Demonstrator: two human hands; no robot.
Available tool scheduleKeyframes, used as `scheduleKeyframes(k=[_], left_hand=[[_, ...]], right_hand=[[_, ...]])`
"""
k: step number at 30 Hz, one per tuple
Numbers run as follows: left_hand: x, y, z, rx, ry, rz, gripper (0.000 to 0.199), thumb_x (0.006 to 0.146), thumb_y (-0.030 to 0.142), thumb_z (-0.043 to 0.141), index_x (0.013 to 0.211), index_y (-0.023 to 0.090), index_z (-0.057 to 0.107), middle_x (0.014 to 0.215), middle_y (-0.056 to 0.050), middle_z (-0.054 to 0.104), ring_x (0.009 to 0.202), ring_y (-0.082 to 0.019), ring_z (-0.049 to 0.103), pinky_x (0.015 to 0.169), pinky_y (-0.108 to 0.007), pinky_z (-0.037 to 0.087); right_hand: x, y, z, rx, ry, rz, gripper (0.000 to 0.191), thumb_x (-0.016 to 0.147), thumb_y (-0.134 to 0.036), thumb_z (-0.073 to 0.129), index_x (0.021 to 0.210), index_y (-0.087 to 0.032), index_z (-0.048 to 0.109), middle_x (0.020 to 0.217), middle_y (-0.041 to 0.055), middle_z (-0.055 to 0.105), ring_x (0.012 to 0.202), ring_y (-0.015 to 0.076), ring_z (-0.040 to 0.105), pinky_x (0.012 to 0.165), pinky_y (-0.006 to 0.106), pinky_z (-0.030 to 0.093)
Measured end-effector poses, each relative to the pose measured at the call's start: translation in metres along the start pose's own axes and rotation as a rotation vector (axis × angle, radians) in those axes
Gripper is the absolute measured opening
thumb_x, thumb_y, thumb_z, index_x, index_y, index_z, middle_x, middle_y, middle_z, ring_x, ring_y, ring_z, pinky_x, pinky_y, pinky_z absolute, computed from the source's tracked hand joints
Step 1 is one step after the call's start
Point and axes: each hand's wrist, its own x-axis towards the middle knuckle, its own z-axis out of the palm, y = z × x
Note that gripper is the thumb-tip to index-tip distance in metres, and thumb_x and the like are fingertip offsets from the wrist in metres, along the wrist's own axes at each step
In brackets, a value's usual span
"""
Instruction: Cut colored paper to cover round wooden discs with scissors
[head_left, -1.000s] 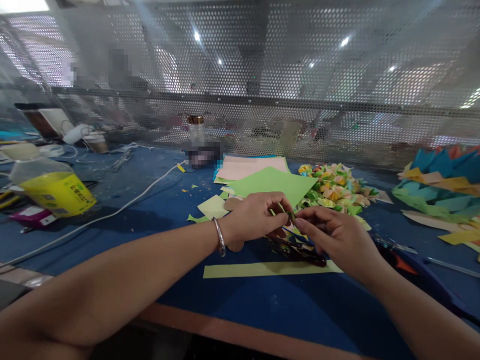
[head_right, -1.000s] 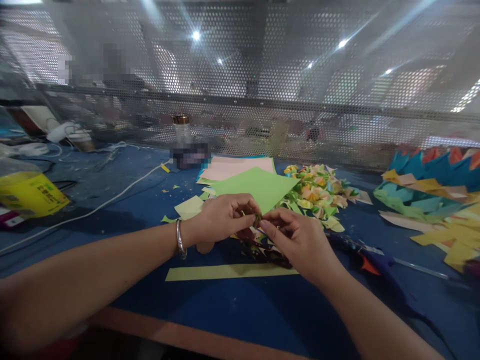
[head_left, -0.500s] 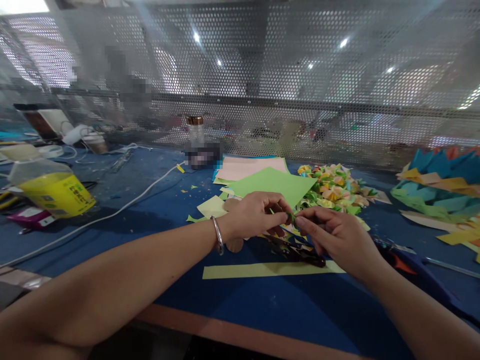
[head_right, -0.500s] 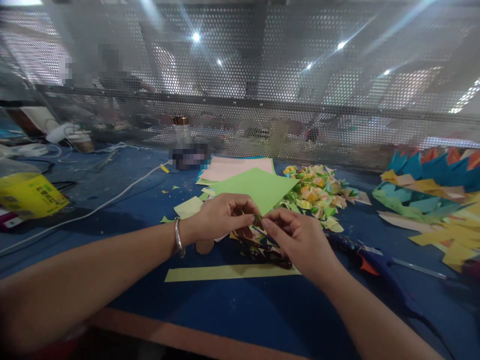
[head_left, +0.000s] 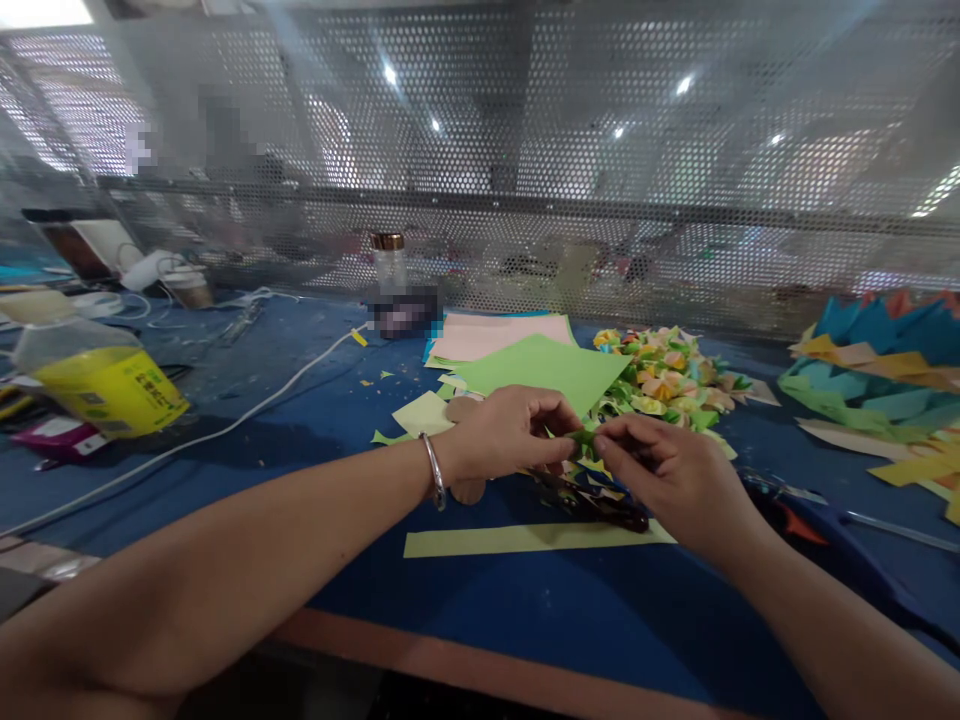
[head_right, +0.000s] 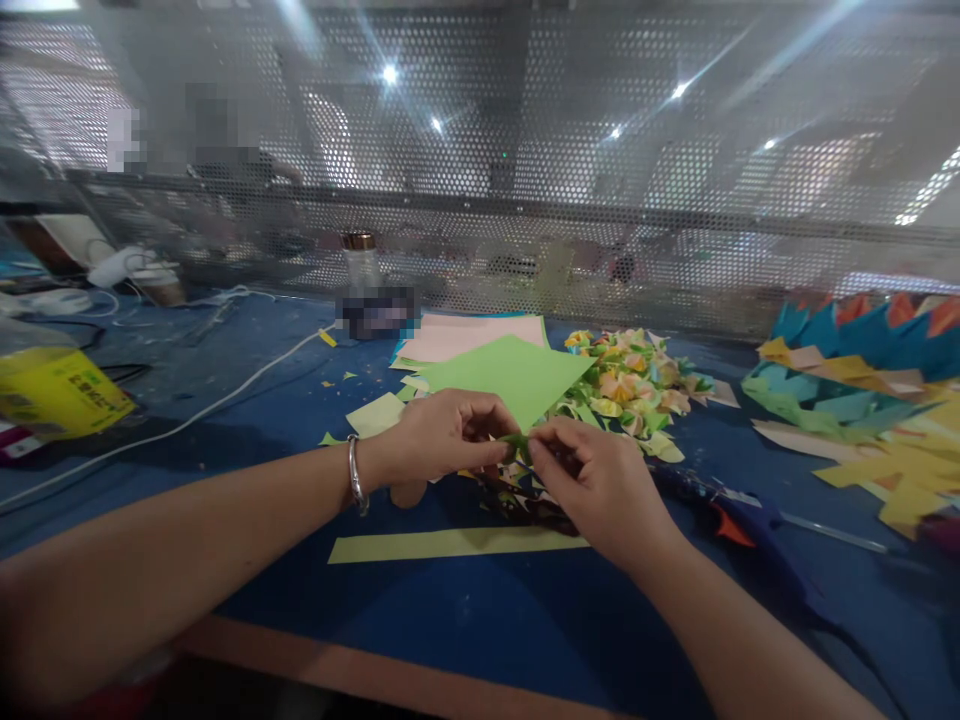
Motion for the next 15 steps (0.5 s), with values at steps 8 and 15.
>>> scheduleKeyframes(k=[8,15], left_hand=[[-0.001,0.003,-0.003,0.028,0.006,-0.021,0.006,0.076,0.011,0.064,0.080,0.015,0.065,0.067,0.000,0.068,0.061,-0.010,0.067,0.063,-0.021,0.053],[-0.001,0.006,-0.005,0.033,0.084,0.035,0.013,0.072,0.008,0.064,0.081,0.016,0.060,0.067,0.002,0.064,0.060,-0.009,0.060,0.059,-0.022,0.045]], right_hand=[[-0.001,0.002,0.002,-0.002,0.012,0.043,0.031,0.095,-0.044,0.052,0.079,-0.021,0.066,0.056,-0.0018,0.055,0.048,0.0127,0.047,0.044,0.024,0.034],[-0.009,0.009,-0.023,-0.169,0.054,0.081,0.034,0.090,-0.053,0.056,0.076,-0.024,0.069,0.053,-0.0003,0.060,0.043,0.0148,0.049,0.042,0.027,0.035]])
